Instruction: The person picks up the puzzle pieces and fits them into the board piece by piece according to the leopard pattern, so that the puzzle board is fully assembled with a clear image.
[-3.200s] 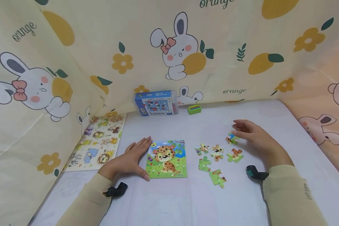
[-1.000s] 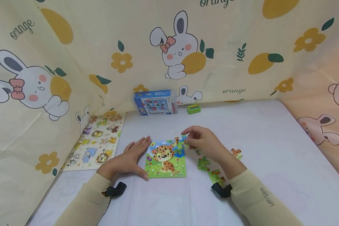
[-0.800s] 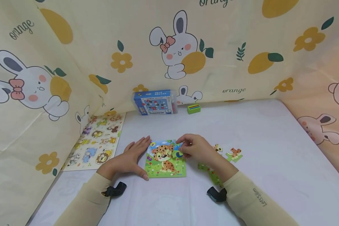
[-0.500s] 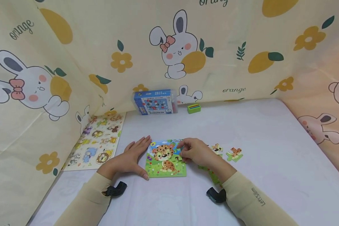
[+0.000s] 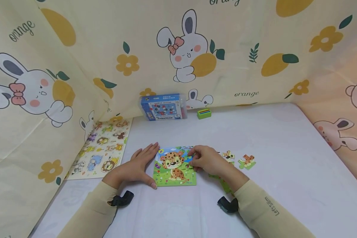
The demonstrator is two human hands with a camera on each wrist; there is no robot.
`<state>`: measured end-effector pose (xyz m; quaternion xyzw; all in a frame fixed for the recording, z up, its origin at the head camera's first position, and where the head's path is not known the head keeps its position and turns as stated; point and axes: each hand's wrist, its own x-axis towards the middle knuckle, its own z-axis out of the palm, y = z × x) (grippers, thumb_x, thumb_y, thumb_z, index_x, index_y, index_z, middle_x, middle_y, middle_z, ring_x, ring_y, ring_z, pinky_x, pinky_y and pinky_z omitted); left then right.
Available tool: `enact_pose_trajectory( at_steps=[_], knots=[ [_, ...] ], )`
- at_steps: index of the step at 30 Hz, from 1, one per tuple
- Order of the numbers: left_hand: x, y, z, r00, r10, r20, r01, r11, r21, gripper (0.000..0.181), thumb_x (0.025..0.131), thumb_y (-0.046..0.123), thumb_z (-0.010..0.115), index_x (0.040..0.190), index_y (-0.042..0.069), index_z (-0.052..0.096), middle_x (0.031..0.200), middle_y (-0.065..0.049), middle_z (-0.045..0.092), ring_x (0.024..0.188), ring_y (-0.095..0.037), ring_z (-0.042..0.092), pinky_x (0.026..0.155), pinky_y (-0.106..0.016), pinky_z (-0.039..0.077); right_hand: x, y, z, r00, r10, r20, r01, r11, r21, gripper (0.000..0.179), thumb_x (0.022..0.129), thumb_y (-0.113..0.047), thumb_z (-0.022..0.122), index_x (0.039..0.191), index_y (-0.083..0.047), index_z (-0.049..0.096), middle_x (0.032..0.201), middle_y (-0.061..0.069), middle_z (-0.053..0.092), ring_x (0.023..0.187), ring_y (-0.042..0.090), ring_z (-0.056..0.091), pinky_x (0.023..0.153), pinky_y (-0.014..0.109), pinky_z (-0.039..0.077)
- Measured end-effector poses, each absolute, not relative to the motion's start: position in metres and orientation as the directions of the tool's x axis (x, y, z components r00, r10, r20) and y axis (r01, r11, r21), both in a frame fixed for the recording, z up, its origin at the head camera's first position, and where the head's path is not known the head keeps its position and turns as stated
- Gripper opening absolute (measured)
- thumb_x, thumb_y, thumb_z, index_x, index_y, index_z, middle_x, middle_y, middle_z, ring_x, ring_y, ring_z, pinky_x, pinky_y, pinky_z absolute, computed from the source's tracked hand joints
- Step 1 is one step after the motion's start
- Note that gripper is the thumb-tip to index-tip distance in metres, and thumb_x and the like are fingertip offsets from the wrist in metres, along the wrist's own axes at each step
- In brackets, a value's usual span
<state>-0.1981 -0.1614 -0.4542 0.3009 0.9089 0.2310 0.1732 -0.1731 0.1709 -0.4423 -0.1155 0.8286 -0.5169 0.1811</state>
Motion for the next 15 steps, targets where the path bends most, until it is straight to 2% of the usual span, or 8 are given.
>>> enact_pose_trajectory(
  at_steps=[8,15],
  knots=[
    [-0.1985,-0.1609,-0.4543,-0.759,0.625,-0.183,0.463,0.716,0.523,0.153,0.063,0.067,0.100,0.176,0.009,0.014,0.182,-0.002,0.003,0.166,-0.023,-0.006,0.129,-0.054,-0.008,-0.1744,0.1728,-0.4418,-0.896,-0.408,-0.174,-0.027,0.443,-0.896,0.034,0.097,-0.009,0.083,0.128,0.000,0.071,0.090,0.010,0.062,0.075,0.024,0.061,0.065,0.032,0.054],
    [-0.1983,-0.1610,-0.4544,-0.757,0.628,-0.181,0.464,0.712,0.527,0.153,0.064,0.067,0.100,0.176,0.009,0.013,0.182,-0.002,0.002,0.165,-0.022,-0.006,0.129,-0.054,-0.009,-0.1739,0.1731,-0.4428,-0.893,-0.423,-0.152,-0.074,0.472,-0.879,0.035,0.097,-0.011,0.085,0.127,-0.003,0.071,0.089,0.007,0.062,0.074,0.023,0.057,0.061,0.030,0.048]
  ],
)
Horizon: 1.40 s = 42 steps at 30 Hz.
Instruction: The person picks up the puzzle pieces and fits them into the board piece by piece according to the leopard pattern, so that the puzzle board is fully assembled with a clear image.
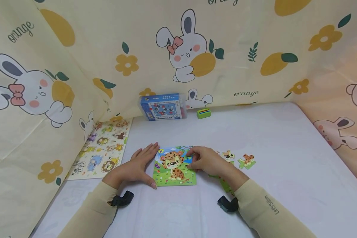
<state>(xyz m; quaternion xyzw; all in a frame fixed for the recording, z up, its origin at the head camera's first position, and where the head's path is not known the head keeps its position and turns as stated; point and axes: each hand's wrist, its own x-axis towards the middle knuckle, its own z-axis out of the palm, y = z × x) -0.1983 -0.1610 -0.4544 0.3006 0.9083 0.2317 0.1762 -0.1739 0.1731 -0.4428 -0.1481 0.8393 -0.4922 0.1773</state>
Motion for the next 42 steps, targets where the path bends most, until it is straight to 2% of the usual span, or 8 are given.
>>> enact_pose_trajectory(
  at_steps=[16,25,29,33,37,42],
  knots=[
    [-0.198,-0.161,-0.454,-0.756,0.634,-0.166,0.469,0.701,0.538,0.152,0.064,0.065,0.100,0.175,0.008,0.013,0.182,-0.004,0.004,0.166,-0.024,-0.005,0.129,-0.056,-0.009,-0.174,0.173,-0.443,-0.895,-0.417,-0.158,-0.085,0.507,-0.858,0.038,0.096,-0.017,0.086,0.129,-0.007,0.071,0.091,0.006,0.061,0.079,0.022,0.054,0.065,0.031,0.043],
    [-0.199,-0.163,-0.456,-0.751,0.640,-0.162,0.479,0.698,0.533,0.152,0.064,0.066,0.100,0.175,0.008,0.013,0.182,-0.004,0.003,0.166,-0.024,-0.005,0.129,-0.056,-0.007,-0.173,0.173,-0.441,-0.878,-0.460,-0.135,-0.135,0.508,-0.851,0.039,0.096,-0.013,0.085,0.131,-0.005,0.069,0.091,0.005,0.061,0.081,0.023,0.055,0.069,0.034,0.044],
    [-0.200,-0.164,-0.459,-0.747,0.647,-0.156,0.487,0.691,0.535,0.152,0.065,0.067,0.099,0.175,0.008,0.013,0.182,-0.003,0.003,0.166,-0.024,-0.005,0.129,-0.056,-0.006,-0.172,0.171,-0.440,-0.877,-0.470,-0.105,-0.192,0.542,-0.818,0.037,0.097,-0.014,0.085,0.130,-0.006,0.071,0.096,0.005,0.061,0.084,0.023,0.056,0.072,0.037,0.048],
    [-0.199,-0.164,-0.458,-0.746,0.646,-0.161,0.478,0.688,0.546,0.152,0.065,0.068,0.099,0.176,0.009,0.012,0.182,-0.003,0.002,0.166,-0.023,-0.006,0.129,-0.055,-0.007,-0.169,0.168,-0.434,-0.853,-0.521,-0.026,-0.361,0.626,-0.691,0.034,0.098,-0.019,0.084,0.128,-0.006,0.073,0.113,0.004,0.065,0.102,0.026,0.062,0.091,0.047,0.055],
    [-0.199,-0.163,-0.456,-0.747,0.642,-0.172,0.469,0.692,0.548,0.153,0.064,0.068,0.098,0.176,0.010,0.011,0.182,-0.002,0.001,0.166,-0.022,-0.006,0.129,-0.054,-0.008,-0.160,0.166,-0.429,-0.780,-0.625,0.010,-0.522,0.642,-0.561,0.041,0.100,-0.022,0.082,0.134,-0.002,0.072,0.135,0.011,0.068,0.130,0.036,0.061,0.113,0.057,0.047],
    [-0.199,-0.163,-0.454,-0.750,0.639,-0.174,0.471,0.699,0.538,0.152,0.065,0.068,0.098,0.176,0.009,0.011,0.182,-0.002,0.001,0.166,-0.023,-0.006,0.129,-0.053,-0.007,-0.146,0.168,-0.427,-0.715,-0.698,-0.041,-0.579,0.623,-0.526,0.048,0.099,-0.027,0.084,0.140,-0.005,0.071,0.151,0.014,0.062,0.142,0.038,0.055,0.117,0.057,0.044]
  ],
)
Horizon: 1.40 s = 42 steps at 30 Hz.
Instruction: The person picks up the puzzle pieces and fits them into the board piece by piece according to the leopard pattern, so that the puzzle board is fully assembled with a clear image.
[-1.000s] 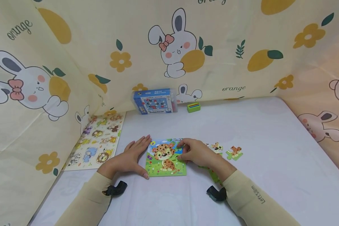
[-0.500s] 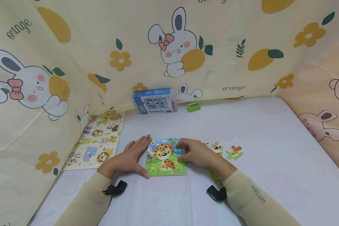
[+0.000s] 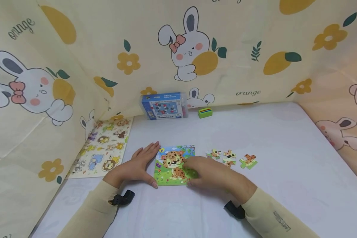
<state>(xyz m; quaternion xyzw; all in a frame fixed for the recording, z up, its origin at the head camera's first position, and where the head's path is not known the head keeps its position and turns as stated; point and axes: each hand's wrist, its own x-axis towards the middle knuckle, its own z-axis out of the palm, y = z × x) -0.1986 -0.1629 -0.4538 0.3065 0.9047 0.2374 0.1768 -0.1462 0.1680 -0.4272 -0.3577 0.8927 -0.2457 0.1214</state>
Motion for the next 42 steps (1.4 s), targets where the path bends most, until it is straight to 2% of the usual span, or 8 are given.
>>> enact_pose_trajectory(
  at_steps=[7,15,23,29,36,42],
  knots=[
    [-0.200,-0.162,-0.455,-0.752,0.634,-0.181,0.466,0.706,0.533,0.153,0.065,0.069,0.098,0.176,0.010,0.011,0.182,-0.001,0.000,0.166,-0.022,-0.006,0.129,-0.051,-0.007,-0.143,0.174,-0.428,-0.714,-0.697,-0.065,-0.573,0.636,-0.516,0.051,0.099,-0.036,0.084,0.141,-0.009,0.071,0.158,0.011,0.058,0.145,0.036,0.054,0.117,0.056,0.045],
    [-0.201,-0.162,-0.454,-0.749,0.635,-0.186,0.472,0.710,0.523,0.152,0.065,0.070,0.097,0.176,0.011,0.011,0.182,0.000,0.000,0.166,-0.022,-0.007,0.129,-0.052,-0.008,-0.142,0.170,-0.427,-0.705,-0.707,-0.048,-0.605,0.635,-0.481,0.056,0.098,-0.041,0.083,0.143,-0.010,0.070,0.161,0.009,0.055,0.150,0.035,0.048,0.120,0.058,0.040],
    [-0.200,-0.162,-0.452,-0.748,0.642,-0.169,0.479,0.699,0.531,0.151,0.066,0.068,0.098,0.175,0.008,0.012,0.182,-0.003,0.002,0.166,-0.024,-0.005,0.129,-0.054,-0.007,-0.139,0.167,-0.430,-0.716,-0.684,-0.142,-0.550,0.677,-0.489,0.064,0.099,-0.043,0.082,0.152,-0.013,0.064,0.167,0.004,0.049,0.155,0.030,0.042,0.121,0.057,0.039],
    [-0.200,-0.162,-0.453,-0.748,0.640,-0.174,0.475,0.700,0.533,0.152,0.066,0.068,0.098,0.176,0.009,0.012,0.182,-0.003,0.001,0.166,-0.024,-0.005,0.129,-0.053,-0.007,-0.141,0.170,-0.432,-0.719,-0.683,-0.131,-0.522,0.655,-0.547,0.062,0.099,-0.043,0.082,0.152,-0.017,0.064,0.165,0.002,0.051,0.154,0.029,0.043,0.121,0.056,0.038],
    [-0.200,-0.162,-0.456,-0.752,0.636,-0.176,0.474,0.706,0.526,0.153,0.065,0.069,0.098,0.176,0.010,0.011,0.182,-0.001,0.001,0.166,-0.023,-0.006,0.129,-0.053,-0.008,-0.147,0.182,-0.428,-0.786,-0.612,-0.083,-0.437,0.646,-0.626,0.065,0.101,-0.046,0.079,0.156,-0.017,0.060,0.165,0.004,0.050,0.154,0.034,0.041,0.122,0.059,0.036],
    [-0.201,-0.163,-0.458,-0.751,0.638,-0.170,0.479,0.703,0.526,0.153,0.065,0.070,0.097,0.176,0.010,0.012,0.182,-0.001,0.001,0.166,-0.022,-0.006,0.129,-0.054,-0.007,-0.154,0.208,-0.418,-0.834,-0.551,0.031,-0.378,0.530,-0.759,0.058,0.105,-0.035,0.077,0.155,-0.013,0.059,0.158,0.009,0.056,0.142,0.038,0.055,0.109,0.060,0.051]
  ],
)
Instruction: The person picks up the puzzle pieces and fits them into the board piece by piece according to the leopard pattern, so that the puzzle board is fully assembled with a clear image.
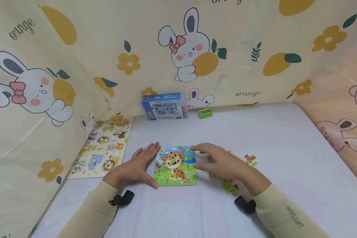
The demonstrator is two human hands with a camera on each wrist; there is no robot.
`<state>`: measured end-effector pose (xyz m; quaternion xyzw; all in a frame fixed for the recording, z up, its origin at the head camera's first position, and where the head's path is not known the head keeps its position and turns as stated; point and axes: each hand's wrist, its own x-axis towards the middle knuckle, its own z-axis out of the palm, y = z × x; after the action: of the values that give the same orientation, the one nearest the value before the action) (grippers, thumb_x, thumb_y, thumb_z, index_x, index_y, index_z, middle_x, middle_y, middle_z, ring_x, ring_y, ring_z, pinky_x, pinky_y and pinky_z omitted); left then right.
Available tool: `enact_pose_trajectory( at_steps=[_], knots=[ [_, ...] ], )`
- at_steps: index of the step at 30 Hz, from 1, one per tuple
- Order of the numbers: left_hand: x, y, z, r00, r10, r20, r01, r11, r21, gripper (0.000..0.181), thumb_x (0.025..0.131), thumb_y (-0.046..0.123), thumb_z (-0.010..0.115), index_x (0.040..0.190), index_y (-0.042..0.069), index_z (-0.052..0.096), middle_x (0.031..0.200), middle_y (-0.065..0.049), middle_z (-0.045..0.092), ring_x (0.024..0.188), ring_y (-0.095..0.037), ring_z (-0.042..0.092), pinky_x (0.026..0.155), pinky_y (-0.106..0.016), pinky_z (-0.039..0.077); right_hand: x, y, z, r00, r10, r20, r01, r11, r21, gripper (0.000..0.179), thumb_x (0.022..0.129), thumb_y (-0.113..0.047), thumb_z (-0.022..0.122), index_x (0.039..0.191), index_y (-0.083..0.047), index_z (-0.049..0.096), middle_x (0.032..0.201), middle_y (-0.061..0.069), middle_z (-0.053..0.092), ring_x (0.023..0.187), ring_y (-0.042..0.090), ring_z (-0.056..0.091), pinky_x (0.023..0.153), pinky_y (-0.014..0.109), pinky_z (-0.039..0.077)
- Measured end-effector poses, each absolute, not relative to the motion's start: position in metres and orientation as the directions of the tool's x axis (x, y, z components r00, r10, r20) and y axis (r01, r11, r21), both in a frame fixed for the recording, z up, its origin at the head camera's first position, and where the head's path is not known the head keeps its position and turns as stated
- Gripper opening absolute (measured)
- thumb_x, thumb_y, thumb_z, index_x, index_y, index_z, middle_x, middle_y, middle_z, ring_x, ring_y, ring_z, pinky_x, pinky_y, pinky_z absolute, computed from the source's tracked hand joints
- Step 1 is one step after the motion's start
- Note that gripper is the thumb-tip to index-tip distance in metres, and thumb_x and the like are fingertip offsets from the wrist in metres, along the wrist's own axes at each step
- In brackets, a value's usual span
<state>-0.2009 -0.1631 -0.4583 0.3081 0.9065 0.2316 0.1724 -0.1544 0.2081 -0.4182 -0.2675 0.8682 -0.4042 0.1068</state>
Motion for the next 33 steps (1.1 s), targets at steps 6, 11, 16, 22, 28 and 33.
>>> enact_pose_trajectory(
  at_steps=[6,11,16,22,28,33],
  knots=[
    [-0.201,-0.164,-0.459,-0.753,0.631,-0.188,0.466,0.712,0.525,0.154,0.064,0.071,0.097,0.176,0.012,0.008,0.182,0.000,-0.003,0.165,-0.020,-0.009,0.129,-0.051,-0.008,-0.157,0.235,-0.411,-0.868,-0.486,0.104,-0.339,0.428,-0.838,0.042,0.109,-0.023,0.070,0.149,-0.013,0.063,0.151,0.013,0.061,0.130,0.033,0.064,0.099,0.045,0.058],
    [-0.199,-0.165,-0.457,-0.751,0.635,-0.183,0.463,0.704,0.539,0.155,0.064,0.070,0.097,0.175,0.011,0.007,0.181,-0.001,-0.002,0.165,-0.021,-0.008,0.129,-0.052,-0.008,-0.162,0.255,-0.416,-0.896,-0.424,0.128,-0.324,0.430,-0.843,0.039,0.113,-0.021,0.060,0.151,-0.012,0.061,0.147,0.013,0.064,0.130,0.031,0.062,0.100,0.034,0.055],
    [-0.198,-0.163,-0.455,-0.748,0.640,-0.177,0.470,0.699,0.539,0.154,0.064,0.069,0.098,0.175,0.010,0.009,0.182,-0.002,-0.001,0.165,-0.022,-0.007,0.129,-0.054,-0.009,-0.169,0.272,-0.427,-0.921,-0.365,0.134,-0.279,0.377,-0.883,0.042,0.117,-0.025,0.052,0.155,-0.007,0.055,0.148,0.018,0.062,0.129,0.032,0.062,0.099,0.030,0.056],
    [-0.199,-0.161,-0.454,-0.748,0.641,-0.173,0.477,0.700,0.532,0.153,0.065,0.069,0.097,0.176,0.010,0.010,0.182,-0.002,0.000,0.166,-0.023,-0.007,0.129,-0.055,-0.008,-0.175,0.285,-0.439,-0.935,-0.332,0.125,-0.240,0.332,-0.912,0.048,0.118,-0.027,0.049,0.159,-0.001,0.049,0.151,0.021,0.058,0.131,0.031,0.058,0.099,0.025,0.054],
    [-0.199,-0.161,-0.455,-0.747,0.642,-0.170,0.480,0.698,0.531,0.152,0.066,0.068,0.097,0.175,0.009,0.011,0.182,-0.003,0.001,0.166,-0.024,-0.007,0.129,-0.056,-0.008,-0.180,0.287,-0.451,-0.943,-0.334,0.010,-0.177,0.475,-0.862,0.053,0.113,-0.032,0.062,0.159,-0.008,0.053,0.151,0.013,0.061,0.132,0.031,0.056,0.104,0.031,0.049],
    [-0.199,-0.162,-0.455,-0.745,0.645,-0.169,0.483,0.697,0.530,0.151,0.066,0.067,0.098,0.175,0.008,0.012,0.182,-0.004,0.002,0.166,-0.025,-0.006,0.129,-0.057,-0.008,-0.178,0.279,-0.455,-0.936,-0.350,-0.028,-0.210,0.624,-0.753,0.057,0.103,-0.033,0.079,0.152,-0.009,0.062,0.150,0.011,0.057,0.129,0.032,0.053,0.108,0.055,0.045]
  ],
)
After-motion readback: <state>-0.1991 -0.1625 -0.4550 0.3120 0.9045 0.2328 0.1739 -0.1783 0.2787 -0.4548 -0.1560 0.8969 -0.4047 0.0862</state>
